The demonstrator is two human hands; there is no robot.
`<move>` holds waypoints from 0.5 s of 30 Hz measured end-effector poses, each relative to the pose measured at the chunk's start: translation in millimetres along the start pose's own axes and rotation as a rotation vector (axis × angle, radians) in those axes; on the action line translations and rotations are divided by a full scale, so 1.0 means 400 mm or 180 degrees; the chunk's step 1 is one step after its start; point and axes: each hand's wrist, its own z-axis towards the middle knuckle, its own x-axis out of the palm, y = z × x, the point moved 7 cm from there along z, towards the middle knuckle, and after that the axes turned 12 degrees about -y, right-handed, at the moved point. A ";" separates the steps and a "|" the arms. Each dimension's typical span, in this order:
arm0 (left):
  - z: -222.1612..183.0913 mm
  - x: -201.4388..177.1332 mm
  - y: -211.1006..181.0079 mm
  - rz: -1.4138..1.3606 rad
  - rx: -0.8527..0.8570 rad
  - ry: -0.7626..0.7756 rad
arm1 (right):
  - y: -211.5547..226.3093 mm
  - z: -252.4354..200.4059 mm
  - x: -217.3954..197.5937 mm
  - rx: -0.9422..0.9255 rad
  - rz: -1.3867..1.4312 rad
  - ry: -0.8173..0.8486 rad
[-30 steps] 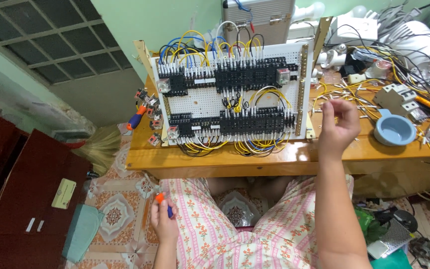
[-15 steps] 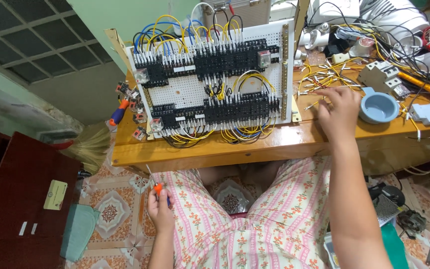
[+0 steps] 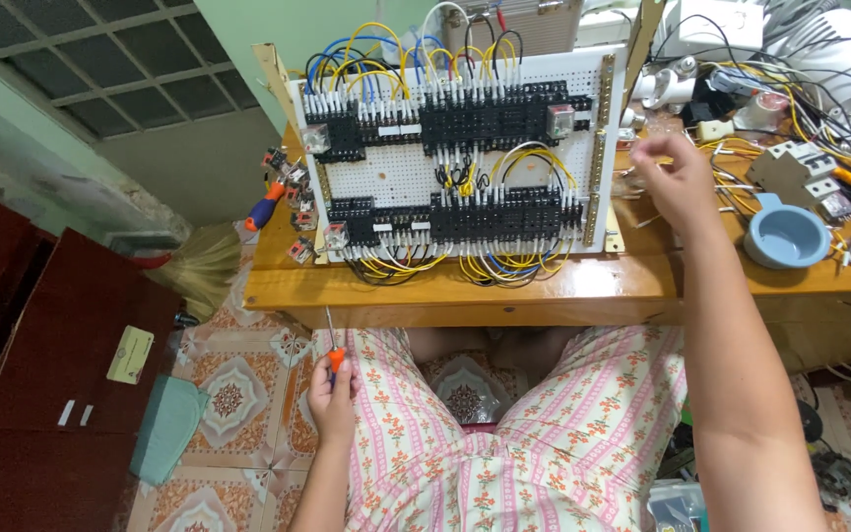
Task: Connecting and securing multiple wires to a terminal block assembly using a manual screwdriver
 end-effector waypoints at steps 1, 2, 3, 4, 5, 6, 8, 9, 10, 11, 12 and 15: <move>0.000 -0.002 0.002 0.0005 0.0001 0.0019 | 0.003 0.011 0.002 0.0009 -0.0005 -0.0017; 0.000 -0.006 0.004 -0.0006 0.0015 -0.0008 | -0.006 0.024 -0.009 0.0341 0.0719 -0.0273; 0.001 -0.003 0.006 -0.0019 0.0024 -0.0013 | -0.019 0.034 -0.027 0.0670 0.1432 -0.0549; 0.004 0.003 0.010 -0.0014 0.0021 0.0028 | -0.035 0.062 -0.042 0.0676 0.1416 -0.0588; 0.004 0.000 0.011 -0.0052 0.0074 0.0006 | -0.056 0.084 -0.054 0.0873 0.2428 -0.0673; 0.005 -0.002 0.013 -0.0091 0.0127 -0.0015 | -0.077 0.105 -0.066 0.1055 0.3447 -0.0758; 0.000 -0.001 0.012 -0.0048 0.0140 0.0004 | -0.004 0.100 -0.110 0.1354 0.3793 -0.1049; 0.002 0.001 0.009 -0.0029 0.0174 -0.0009 | 0.030 0.099 -0.129 0.1629 0.4159 -0.1313; 0.002 -0.001 0.007 -0.0025 0.0173 0.0017 | -0.003 0.112 -0.143 0.1621 0.4153 -0.1340; 0.000 0.001 0.004 -0.0046 0.0223 0.0060 | -0.030 0.129 -0.153 0.1597 0.4332 -0.1234; -0.001 0.002 0.001 -0.0068 0.0272 0.0104 | -0.057 0.145 -0.164 0.1569 0.4511 -0.1126; 0.004 0.000 0.008 -0.0065 0.0279 0.0031 | 0.014 0.119 -0.189 0.1320 0.4442 -0.1307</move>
